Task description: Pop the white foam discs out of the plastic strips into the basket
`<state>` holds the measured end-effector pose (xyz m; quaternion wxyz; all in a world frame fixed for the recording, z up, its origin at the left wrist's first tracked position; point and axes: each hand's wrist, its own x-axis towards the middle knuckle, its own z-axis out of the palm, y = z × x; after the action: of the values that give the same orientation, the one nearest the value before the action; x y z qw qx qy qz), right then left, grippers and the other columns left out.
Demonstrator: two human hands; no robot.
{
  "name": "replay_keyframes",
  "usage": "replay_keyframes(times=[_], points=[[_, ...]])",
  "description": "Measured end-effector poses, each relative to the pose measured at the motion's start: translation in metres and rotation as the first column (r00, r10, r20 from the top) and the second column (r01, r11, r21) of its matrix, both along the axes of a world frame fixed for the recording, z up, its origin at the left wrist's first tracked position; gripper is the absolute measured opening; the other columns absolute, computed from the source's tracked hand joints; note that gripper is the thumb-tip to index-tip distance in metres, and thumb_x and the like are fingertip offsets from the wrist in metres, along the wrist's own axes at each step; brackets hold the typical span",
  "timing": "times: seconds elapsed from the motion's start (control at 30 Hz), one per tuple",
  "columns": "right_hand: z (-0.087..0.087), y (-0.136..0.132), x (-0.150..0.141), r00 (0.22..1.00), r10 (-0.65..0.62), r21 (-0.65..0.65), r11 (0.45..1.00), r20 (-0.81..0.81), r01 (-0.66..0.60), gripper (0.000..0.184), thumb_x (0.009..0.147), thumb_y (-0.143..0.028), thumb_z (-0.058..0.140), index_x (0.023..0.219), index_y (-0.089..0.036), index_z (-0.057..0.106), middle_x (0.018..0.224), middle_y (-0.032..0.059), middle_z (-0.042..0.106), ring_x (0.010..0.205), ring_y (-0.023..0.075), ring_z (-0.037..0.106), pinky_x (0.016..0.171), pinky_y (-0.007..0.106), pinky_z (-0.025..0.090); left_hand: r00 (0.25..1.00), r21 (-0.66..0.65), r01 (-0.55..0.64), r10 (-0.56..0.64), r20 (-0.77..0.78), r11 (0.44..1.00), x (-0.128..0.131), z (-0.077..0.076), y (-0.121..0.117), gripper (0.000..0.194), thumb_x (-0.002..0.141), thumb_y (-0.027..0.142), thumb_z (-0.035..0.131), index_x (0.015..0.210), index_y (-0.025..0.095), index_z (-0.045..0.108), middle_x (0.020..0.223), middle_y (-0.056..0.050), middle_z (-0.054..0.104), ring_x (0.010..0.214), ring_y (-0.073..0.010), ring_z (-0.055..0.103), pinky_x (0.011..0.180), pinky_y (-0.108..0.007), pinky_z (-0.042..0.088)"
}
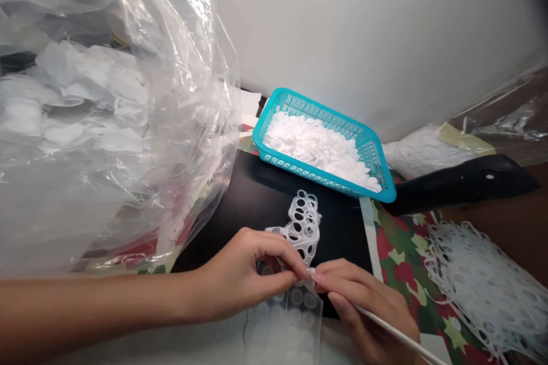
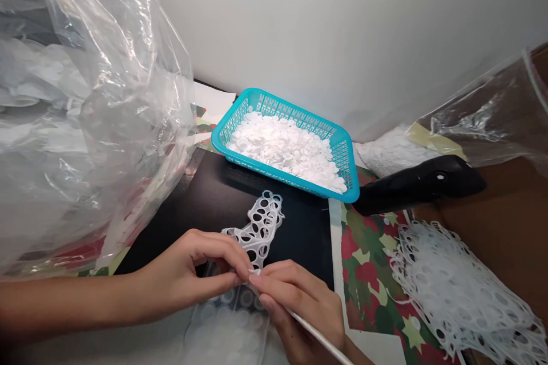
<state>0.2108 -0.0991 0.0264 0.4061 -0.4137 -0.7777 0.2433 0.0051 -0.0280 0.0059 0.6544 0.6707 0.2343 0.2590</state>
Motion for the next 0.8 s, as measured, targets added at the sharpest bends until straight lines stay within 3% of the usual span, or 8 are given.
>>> replay_keyframes(times=[0.17,0.37,0.57,0.7,0.8], points=[[-0.004,-0.003,0.002,0.999,-0.04,-0.006,0.999,-0.031,0.04,0.041,0.08,0.003,0.052,0.111,-0.02,0.065,0.087,0.006,0.07,0.08,0.0196,0.068,0.069,0.032,0.059,0.999,-0.061,-0.002,0.0,-0.037,0.998,0.002,0.002,0.001,0.012,0.086,0.017,0.06,0.089,0.014,0.071,0.085,-0.004,0.07,0.076,-0.0135,0.062,0.068,-0.024,0.048],[-0.002,-0.01,0.002,0.987,-0.141,0.053,0.988,-0.083,0.145,0.042,0.078,0.003,0.05,0.11,-0.021,0.066,0.08,0.0041,0.068,0.075,0.0187,0.066,0.064,0.032,0.059,1.0,0.014,0.023,-0.023,-0.02,1.0,0.0,0.0,0.001,0.018,0.089,0.013,0.055,0.095,0.015,0.072,0.093,-0.006,0.069,0.085,-0.0156,0.063,0.077,-0.027,0.05],[0.001,-0.008,0.001,0.99,-0.122,0.076,0.989,-0.069,0.127,0.043,0.078,0.003,0.05,0.11,-0.019,0.066,0.08,0.0045,0.068,0.074,0.0186,0.066,0.063,0.031,0.058,0.997,0.06,0.071,-0.071,0.013,0.996,-0.001,0.0,0.001,0.025,0.09,0.008,0.05,0.102,0.013,0.072,0.102,-0.008,0.069,0.093,-0.0147,0.064,0.087,-0.026,0.05],[0.005,-0.003,-0.004,0.992,-0.1,0.086,0.991,-0.071,0.106,0.041,0.077,0.005,0.049,0.106,-0.017,0.067,0.077,0.0046,0.067,0.07,0.0173,0.064,0.06,0.03,0.057,0.997,0.044,0.068,-0.067,-0.031,0.997,0.001,0.001,0.001,0.021,0.089,0.012,0.054,0.1,0.013,0.072,0.099,-0.007,0.069,0.088,-0.0149,0.064,0.08,-0.026,0.051],[0.004,-0.003,-0.003,0.998,-0.052,0.077,0.996,0.017,0.051,0.037,0.078,0.006,0.051,0.106,-0.012,0.067,0.074,0.0071,0.064,0.064,0.0167,0.061,0.055,0.03,0.053,0.998,0.021,0.061,-0.06,-0.032,0.998,0.001,0.001,0.002,0.019,0.088,0.014,0.056,0.1,0.013,0.071,0.098,-0.006,0.069,0.087,-0.0149,0.063,0.078,-0.026,0.051]])
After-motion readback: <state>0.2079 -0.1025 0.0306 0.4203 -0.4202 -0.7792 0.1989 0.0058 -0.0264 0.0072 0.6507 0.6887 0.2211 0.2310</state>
